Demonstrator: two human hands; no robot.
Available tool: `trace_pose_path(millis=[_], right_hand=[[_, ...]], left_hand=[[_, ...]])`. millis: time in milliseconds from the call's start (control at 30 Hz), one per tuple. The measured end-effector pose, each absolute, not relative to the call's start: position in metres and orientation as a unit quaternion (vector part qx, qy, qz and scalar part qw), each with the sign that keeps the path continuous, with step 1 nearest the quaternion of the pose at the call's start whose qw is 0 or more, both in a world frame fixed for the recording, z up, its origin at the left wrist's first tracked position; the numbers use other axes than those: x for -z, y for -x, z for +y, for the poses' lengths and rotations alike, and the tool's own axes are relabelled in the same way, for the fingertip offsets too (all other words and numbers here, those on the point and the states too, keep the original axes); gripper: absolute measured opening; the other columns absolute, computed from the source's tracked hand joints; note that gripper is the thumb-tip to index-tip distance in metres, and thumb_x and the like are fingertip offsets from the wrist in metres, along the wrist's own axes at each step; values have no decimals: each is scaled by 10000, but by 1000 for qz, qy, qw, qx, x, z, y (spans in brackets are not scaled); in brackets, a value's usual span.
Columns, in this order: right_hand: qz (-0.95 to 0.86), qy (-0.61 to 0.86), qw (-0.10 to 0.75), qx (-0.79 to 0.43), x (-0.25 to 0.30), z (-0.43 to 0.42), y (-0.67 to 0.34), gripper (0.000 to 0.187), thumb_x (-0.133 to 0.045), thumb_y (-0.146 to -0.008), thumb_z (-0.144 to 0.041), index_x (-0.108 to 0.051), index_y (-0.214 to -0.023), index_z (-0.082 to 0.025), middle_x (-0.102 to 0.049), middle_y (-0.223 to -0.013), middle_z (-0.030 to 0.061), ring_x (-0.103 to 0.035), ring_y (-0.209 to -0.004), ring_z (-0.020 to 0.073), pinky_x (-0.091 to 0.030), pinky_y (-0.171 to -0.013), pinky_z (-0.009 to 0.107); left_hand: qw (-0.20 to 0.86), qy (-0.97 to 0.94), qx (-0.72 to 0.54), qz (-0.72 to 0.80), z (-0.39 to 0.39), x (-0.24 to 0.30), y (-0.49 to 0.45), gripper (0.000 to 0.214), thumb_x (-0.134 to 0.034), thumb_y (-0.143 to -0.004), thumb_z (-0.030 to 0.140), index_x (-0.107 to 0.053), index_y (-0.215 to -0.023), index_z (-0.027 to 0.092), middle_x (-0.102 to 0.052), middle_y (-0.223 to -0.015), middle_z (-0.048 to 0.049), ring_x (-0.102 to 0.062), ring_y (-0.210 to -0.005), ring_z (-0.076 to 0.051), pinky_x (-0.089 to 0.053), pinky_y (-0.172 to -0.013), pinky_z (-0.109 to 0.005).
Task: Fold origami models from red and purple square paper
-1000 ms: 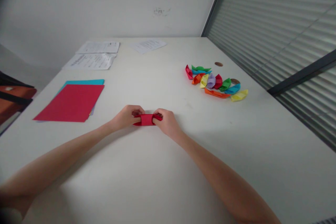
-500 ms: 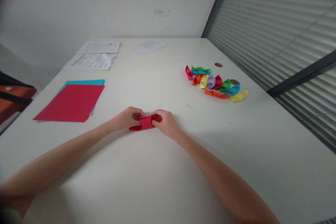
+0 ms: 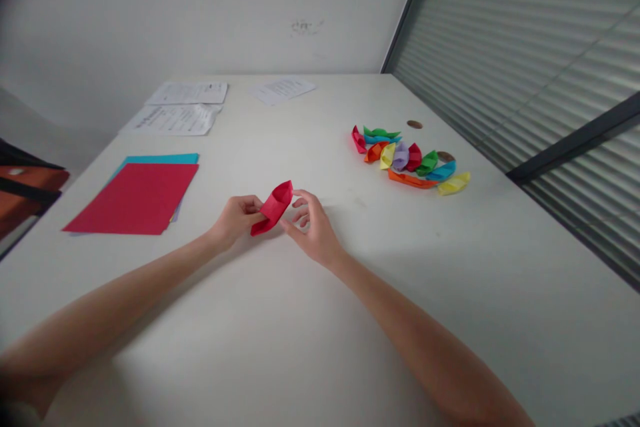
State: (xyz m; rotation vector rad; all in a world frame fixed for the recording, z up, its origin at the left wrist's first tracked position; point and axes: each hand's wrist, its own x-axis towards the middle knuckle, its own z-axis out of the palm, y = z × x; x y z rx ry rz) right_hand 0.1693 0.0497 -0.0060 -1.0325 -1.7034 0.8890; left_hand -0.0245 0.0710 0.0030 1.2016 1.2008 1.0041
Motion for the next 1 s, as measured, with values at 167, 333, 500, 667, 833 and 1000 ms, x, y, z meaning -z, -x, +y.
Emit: trace_pose_path(millis=[167, 333, 500, 667, 833, 1000], right_hand=[[-703, 414, 436, -381, 7, 46, -166, 562, -660, -827, -306, -385, -1316, -277, -600, -963, 27, -611, -774, 147, -505, -691, 304], [-723, 426, 419, -347, 7, 48, -170, 349, -658, -829, -340, -555, -1143, -230, -626, -958, 45, -616, -793, 159, -499, -668, 303], [-698, 449, 453, -326, 6, 52, -171, 234, -618, -857, -398, -696, -975, -211, -559, -1068, 94, -605, -947, 189, -530, -709, 318], [-663, 467, 480, -335, 8, 56, -170, 160, -662, -815, -370, -756, -839, -242, -570, -1058, 92, -570, -1073, 223, -550, -734, 325], [-627, 476, 485, -382, 14, 60, -171, 134, -698, -774, -361, -772, -816, -258, -601, -1024, 79, -580, -1061, 223, -544, -743, 327], [-630, 481, 482, -374, 14, 59, -171, 143, -691, -779, -360, -776, -797, -247, -611, -1002, 77, -603, -1009, 215, -535, -753, 332]], left_hand=[[567, -503, -426, 494, 65, -4, 20, 135, -698, -617, 215, -609, -657, 121, -659, -593, -13, -559, -494, -89, -393, -468, -191], [572, -528, -400, 483, 64, -9, 18, 389, -680, -627, 168, -661, -1011, 112, -728, -769, -48, -628, -589, -123, -459, -517, -211], [538, -586, -388, 465, 64, -5, 19, 246, -631, -650, 169, -698, -880, 112, -730, -830, -63, -659, -685, -146, -507, -604, -235], [537, -606, -371, 454, 63, -2, 19, 229, -599, -656, 167, -699, -856, 115, -722, -798, -50, -649, -670, -137, -507, -619, -237], [539, -607, -370, 452, 63, -1, 19, 237, -585, -653, 161, -701, -855, 117, -720, -795, -45, -651, -681, -139, -504, -628, -236], [542, -609, -362, 452, 63, -1, 18, 225, -585, -647, 147, -701, -837, 115, -714, -783, -41, -648, -676, -140, -500, -619, -236]])
